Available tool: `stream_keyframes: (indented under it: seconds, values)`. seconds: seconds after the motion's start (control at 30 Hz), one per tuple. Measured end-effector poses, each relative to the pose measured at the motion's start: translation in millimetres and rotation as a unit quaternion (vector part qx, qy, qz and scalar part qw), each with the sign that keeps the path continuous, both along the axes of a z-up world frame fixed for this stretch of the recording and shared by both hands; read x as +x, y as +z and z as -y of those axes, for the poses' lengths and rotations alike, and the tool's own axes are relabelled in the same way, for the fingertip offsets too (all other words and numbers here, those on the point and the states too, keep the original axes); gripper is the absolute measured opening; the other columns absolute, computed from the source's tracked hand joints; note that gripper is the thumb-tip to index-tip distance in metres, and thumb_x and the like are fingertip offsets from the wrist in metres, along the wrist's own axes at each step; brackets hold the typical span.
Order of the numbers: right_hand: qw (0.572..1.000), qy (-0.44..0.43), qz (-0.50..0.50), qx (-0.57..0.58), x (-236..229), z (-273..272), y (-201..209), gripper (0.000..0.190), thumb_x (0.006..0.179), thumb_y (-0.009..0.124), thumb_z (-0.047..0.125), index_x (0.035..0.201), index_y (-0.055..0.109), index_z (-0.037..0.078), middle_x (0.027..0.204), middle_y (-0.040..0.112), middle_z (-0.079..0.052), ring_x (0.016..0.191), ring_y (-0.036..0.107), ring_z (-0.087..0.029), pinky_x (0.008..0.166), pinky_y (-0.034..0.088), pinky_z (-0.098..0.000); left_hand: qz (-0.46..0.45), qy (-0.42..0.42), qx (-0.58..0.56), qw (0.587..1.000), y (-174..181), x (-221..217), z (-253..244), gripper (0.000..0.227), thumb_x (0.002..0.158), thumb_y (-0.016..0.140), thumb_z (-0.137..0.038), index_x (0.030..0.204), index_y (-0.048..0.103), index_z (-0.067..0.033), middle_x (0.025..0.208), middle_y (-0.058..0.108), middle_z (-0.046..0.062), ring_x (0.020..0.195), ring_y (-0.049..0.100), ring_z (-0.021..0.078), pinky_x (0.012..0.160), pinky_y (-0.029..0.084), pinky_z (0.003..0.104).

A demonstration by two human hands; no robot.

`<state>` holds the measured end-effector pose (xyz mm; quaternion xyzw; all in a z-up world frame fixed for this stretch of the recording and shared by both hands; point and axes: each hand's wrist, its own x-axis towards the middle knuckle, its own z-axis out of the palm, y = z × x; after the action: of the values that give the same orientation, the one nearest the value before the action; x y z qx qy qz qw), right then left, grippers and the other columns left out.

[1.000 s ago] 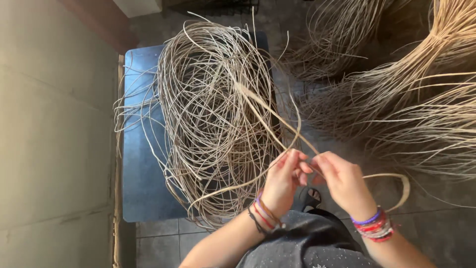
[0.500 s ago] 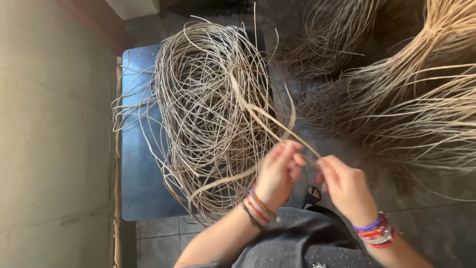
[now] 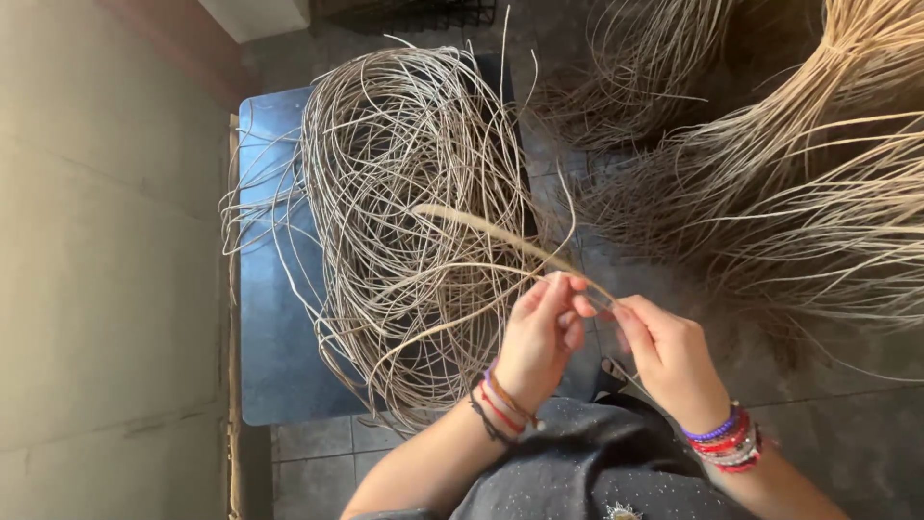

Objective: Weaving and tying strands of natural fiber onto a large frame to create a decorative item

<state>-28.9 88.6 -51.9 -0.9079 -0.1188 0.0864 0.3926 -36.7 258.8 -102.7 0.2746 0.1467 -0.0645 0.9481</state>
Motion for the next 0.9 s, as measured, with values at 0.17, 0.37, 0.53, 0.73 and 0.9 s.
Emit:
stream_keyframes:
  seconds: [0.17,0.37,0.53,0.73,0.9]
  values:
    - [0.999,-0.028,-0.026,-0.007,1.3,45.0,-0.2,0.030,0.102,0.054,0.026,0.091,0.081,0.017,0.048,0.048,0.004,0.043,0.032,-0.008,0.045,0.027,-0.0280,0.020,0.051,0.189,0.980,29.8,6.9,-54.6,0.031,0.112,0.041,-0.031,0.099,0.062,-0.0123,0.070,0.056,-0.010,0.049,0.044,0.0014,0.043,0.038,0.016]
    - [0.999,-0.014,0.020,0.045,2.4,-1.9,1.4,0.021,0.099,0.061,0.019,0.100,0.081,0.016,0.061,0.075,-0.007,0.058,0.073,-0.026,0.058,0.058,-0.0389,0.022,0.051,0.053,0.997,2.1,7.8,5.7,0.032,0.112,0.045,-0.021,0.122,0.065,0.0016,0.062,0.040,-0.001,0.040,0.033,0.0028,0.037,0.024,0.016]
    - [1.000,-0.018,-0.014,0.016,2.1,31.0,-0.4,0.027,0.100,0.057,0.024,0.096,0.082,0.015,0.060,0.063,-0.004,0.059,0.056,-0.020,0.056,0.044,-0.0352,0.033,0.088,0.108,0.990,17.0,13.7,-38.8,0.031,0.107,0.050,-0.018,0.127,0.068,-0.0012,0.066,0.041,-0.007,0.052,0.035,0.0014,0.045,0.030,0.015]
    - [0.993,-0.020,-0.087,0.077,-6.7,35.1,7.9,0.038,0.103,0.052,0.026,0.090,0.081,0.007,0.056,0.063,0.000,0.047,0.053,-0.009,0.050,0.044,-0.0239,0.067,0.082,0.101,0.989,17.8,1.1,-19.1,0.045,0.105,0.052,-0.028,0.140,0.060,0.0004,0.110,0.062,0.007,0.090,0.059,0.0109,0.081,0.051,0.026]
    - [0.981,-0.041,-0.131,0.134,-12.6,42.6,-4.8,0.036,0.104,0.051,0.022,0.094,0.079,0.002,0.064,0.073,-0.006,0.043,0.060,-0.013,0.045,0.053,-0.0244,0.073,0.070,0.049,0.994,16.3,-5.2,1.5,0.048,0.107,0.050,-0.033,0.145,0.056,-0.0054,0.139,0.063,0.015,0.116,0.063,0.0211,0.100,0.051,0.038]
